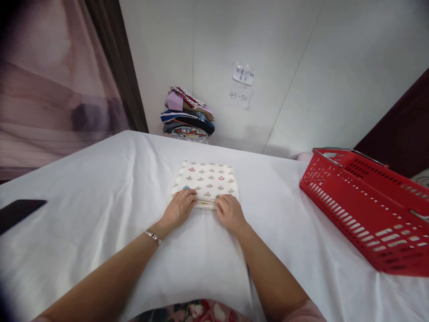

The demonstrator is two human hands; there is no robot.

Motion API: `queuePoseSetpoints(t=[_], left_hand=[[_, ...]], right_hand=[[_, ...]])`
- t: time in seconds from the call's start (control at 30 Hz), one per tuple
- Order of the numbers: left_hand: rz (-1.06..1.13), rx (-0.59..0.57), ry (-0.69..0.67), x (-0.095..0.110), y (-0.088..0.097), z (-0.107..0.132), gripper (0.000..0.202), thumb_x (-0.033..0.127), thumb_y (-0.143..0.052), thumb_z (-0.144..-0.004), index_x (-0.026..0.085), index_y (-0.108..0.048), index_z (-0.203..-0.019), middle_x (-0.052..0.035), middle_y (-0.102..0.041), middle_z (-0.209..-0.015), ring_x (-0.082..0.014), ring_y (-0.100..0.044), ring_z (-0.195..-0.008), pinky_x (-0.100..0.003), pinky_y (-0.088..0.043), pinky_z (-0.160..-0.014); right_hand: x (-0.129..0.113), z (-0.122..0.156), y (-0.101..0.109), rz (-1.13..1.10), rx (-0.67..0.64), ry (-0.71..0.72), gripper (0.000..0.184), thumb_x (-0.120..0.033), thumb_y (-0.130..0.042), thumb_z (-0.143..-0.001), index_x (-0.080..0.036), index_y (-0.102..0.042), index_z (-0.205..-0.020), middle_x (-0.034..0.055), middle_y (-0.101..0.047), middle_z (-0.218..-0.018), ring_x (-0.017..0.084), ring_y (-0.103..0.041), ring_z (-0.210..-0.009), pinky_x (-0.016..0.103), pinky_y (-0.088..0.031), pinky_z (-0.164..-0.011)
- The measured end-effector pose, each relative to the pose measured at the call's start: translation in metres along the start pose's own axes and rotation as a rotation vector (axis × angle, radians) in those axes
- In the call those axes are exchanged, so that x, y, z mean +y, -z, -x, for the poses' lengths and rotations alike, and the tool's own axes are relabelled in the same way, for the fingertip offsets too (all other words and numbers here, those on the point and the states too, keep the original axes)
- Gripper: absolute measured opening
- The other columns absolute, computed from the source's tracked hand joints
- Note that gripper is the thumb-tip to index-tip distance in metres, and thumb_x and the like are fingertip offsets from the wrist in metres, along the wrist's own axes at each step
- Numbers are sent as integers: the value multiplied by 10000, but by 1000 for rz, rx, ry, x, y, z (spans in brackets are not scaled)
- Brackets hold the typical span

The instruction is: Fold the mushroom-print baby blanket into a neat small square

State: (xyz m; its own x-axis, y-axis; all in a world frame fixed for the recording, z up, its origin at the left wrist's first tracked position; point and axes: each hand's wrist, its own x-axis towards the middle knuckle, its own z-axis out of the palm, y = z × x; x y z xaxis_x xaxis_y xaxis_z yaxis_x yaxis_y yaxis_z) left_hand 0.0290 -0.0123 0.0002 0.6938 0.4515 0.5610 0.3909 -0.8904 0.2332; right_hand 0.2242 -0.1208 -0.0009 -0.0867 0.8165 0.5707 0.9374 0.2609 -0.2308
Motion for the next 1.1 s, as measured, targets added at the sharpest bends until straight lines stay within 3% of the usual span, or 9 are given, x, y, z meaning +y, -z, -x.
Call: queuePoseSetpoints(t=[0.1,0.33,0.53,0.8,1.1], left_hand=[[28,4,6,1,2,-1,173,168,-371,-895,184,-535,-840,-65,-582,-989,-190,-516,-937,-361,-401,-806],[51,-26,43,-1,1,-2,166,179,-358,-893,189,-502,-811,-30,-562,-775,-175,-520,-772,-349,-392,-747],[18,-2,65,0,0,-3,166,175,-355,-894,190,-486,-793,-26,-558,-749,-173,-531,-735,-343,-398,-732],[-63,-7,36,-1,1,-4,158,172,-369,-894,185,-498,-804,-30,-571,-741,-178,-541,-725,-329,-404,-699],[-175,-23,6,-1,0,0,162,80,-396,-846,176,-526,-832,-35,-579,-747,-182,-539,-729,-318,-408,-686]], right_hand=[[-1,0,-1,25,-7,-6,119,-200,-531,-821,-198,-556,-938,78,-600,-957,220,-534,-898,372,-444,-771],[2,0,-7,76,-5,-39,123,-174,-477,-848,-192,-543,-951,78,-604,-921,227,-532,-860,375,-436,-752],[2,-1,-8,109,5,-25,211,-147,-415,-867,-171,-542,-1035,96,-617,-960,237,-527,-873,384,-431,-761],[-2,-1,1,88,24,28,214,-146,-378,-895,-181,-552,-1015,86,-620,-925,219,-532,-842,353,-438,-732],[0,2,-8,102,-7,2,166,-129,-424,-868,-174,-559,-954,73,-620,-886,209,-529,-808,330,-432,-731]])
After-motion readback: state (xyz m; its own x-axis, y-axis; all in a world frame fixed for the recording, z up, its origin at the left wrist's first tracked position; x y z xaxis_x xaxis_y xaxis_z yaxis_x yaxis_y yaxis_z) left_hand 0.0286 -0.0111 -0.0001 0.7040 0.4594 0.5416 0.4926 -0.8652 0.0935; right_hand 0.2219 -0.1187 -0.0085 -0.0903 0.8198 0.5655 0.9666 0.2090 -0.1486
